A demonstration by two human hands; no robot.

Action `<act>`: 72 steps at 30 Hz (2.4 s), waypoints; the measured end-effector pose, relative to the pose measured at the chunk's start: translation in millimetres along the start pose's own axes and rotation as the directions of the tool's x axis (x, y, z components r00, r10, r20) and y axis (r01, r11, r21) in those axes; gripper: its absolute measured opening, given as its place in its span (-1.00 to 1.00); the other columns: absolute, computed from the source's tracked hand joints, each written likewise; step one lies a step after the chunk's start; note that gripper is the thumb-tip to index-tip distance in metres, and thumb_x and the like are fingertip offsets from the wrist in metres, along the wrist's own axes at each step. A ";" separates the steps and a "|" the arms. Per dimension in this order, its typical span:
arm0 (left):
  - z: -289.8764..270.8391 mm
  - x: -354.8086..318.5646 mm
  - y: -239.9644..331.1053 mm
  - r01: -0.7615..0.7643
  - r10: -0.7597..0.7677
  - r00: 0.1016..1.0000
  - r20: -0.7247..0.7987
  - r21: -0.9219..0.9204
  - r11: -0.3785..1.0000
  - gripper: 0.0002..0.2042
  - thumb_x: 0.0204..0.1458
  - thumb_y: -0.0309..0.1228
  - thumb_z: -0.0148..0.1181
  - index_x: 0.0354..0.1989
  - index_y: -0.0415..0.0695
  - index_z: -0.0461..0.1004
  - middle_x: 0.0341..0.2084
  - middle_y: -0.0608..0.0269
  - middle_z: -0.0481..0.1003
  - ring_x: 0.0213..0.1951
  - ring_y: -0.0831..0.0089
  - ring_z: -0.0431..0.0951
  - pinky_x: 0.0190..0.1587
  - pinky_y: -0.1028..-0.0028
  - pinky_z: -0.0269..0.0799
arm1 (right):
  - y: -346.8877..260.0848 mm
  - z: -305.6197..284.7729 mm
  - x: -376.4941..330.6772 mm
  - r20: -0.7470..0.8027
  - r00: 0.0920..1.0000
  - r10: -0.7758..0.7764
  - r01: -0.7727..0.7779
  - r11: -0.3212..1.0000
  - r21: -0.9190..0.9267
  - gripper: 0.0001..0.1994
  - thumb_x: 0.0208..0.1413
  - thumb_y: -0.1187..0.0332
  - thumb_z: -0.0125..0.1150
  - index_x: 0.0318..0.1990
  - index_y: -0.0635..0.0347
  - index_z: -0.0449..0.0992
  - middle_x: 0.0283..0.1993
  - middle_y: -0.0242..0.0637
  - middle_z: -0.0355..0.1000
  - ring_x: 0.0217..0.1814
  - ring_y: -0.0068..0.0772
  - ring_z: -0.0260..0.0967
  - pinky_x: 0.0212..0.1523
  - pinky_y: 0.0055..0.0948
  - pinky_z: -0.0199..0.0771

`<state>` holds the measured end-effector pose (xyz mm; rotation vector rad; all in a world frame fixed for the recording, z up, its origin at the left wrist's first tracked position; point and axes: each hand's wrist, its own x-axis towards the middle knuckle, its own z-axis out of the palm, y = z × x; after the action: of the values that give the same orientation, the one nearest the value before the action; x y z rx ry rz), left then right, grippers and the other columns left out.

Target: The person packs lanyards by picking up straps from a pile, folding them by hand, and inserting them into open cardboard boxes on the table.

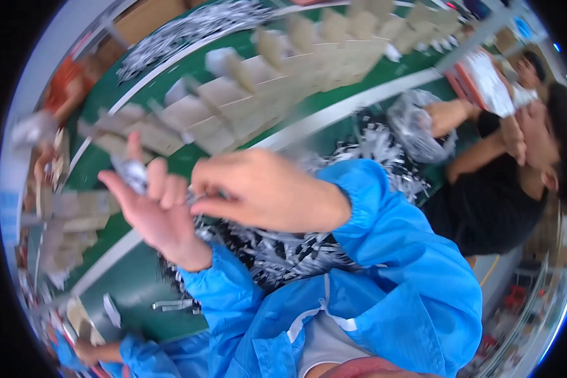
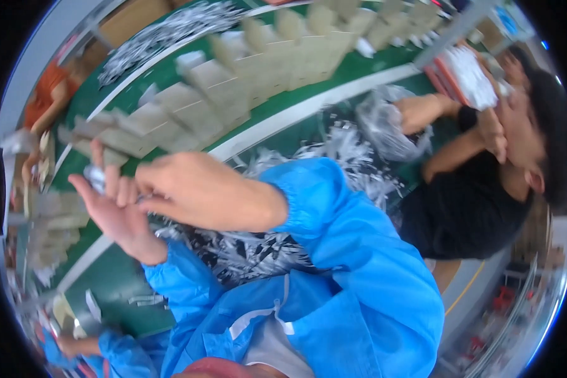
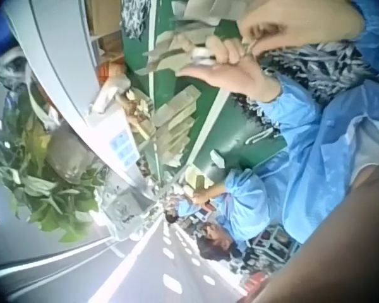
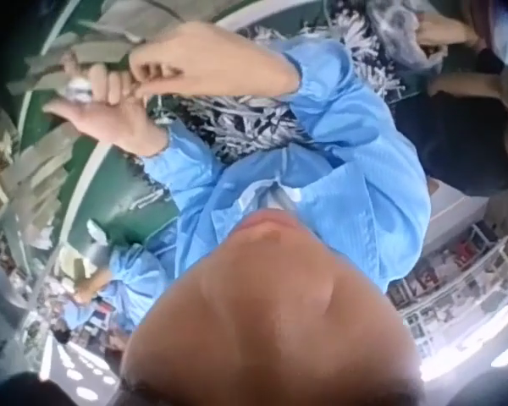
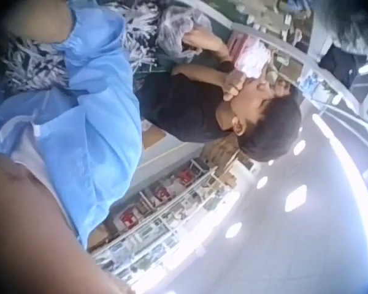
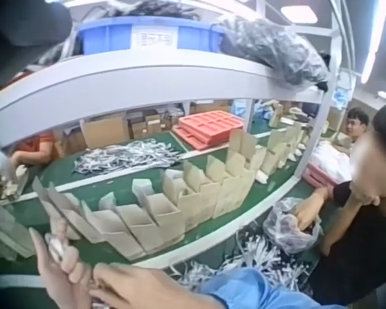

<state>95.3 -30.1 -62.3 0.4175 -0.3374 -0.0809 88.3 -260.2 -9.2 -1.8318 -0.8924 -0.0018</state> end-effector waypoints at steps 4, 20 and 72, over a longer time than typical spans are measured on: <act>49.5 -4.4 -16.6 0.074 -0.045 0.996 -0.082 0.405 0.911 -0.08 0.21 0.46 -0.45 0.42 -0.10 0.22 -0.56 0.36 0.42 -0.68 0.63 0.15 -0.59 0.61 -0.04 | -3.5 28.3 17.5 -0.500 0.816 -0.289 0.263 0.957 -0.124 -0.48 0.12 0.43 0.39 0.25 0.18 0.42 -0.02 -0.16 0.60 -0.04 -0.16 0.62 -0.08 -0.27 0.62; 51.9 1.3 -29.3 0.129 0.447 0.877 -0.178 0.982 0.137 -0.17 0.28 0.38 -0.44 0.26 -0.13 0.39 -0.46 0.19 0.57 -0.40 0.45 0.54 -0.29 0.54 0.42 | 10.7 19.8 3.6 -0.200 0.898 -0.391 0.334 0.904 -0.266 -0.77 -0.01 0.60 0.33 -0.16 0.22 0.70 -0.35 -0.20 0.65 -0.30 -0.27 0.66 -0.33 -0.44 0.61; 4.4 -8.3 -27.6 -0.112 0.402 0.905 0.141 0.989 -0.096 0.01 -0.14 -0.62 0.50 0.46 -0.23 -0.08 0.09 -0.08 0.49 0.11 0.19 0.56 0.12 0.31 0.51 | 53.9 -2.9 -6.2 0.070 0.988 -0.137 0.154 0.890 -0.430 -0.73 0.14 0.40 0.33 0.00 0.20 0.61 -0.26 -0.07 0.62 -0.27 -0.11 0.60 -0.27 -0.28 0.54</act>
<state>85.8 -55.8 -72.3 1.9132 -0.1952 0.7194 115.8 -275.3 -53.6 -2.1758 -1.1225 -0.2835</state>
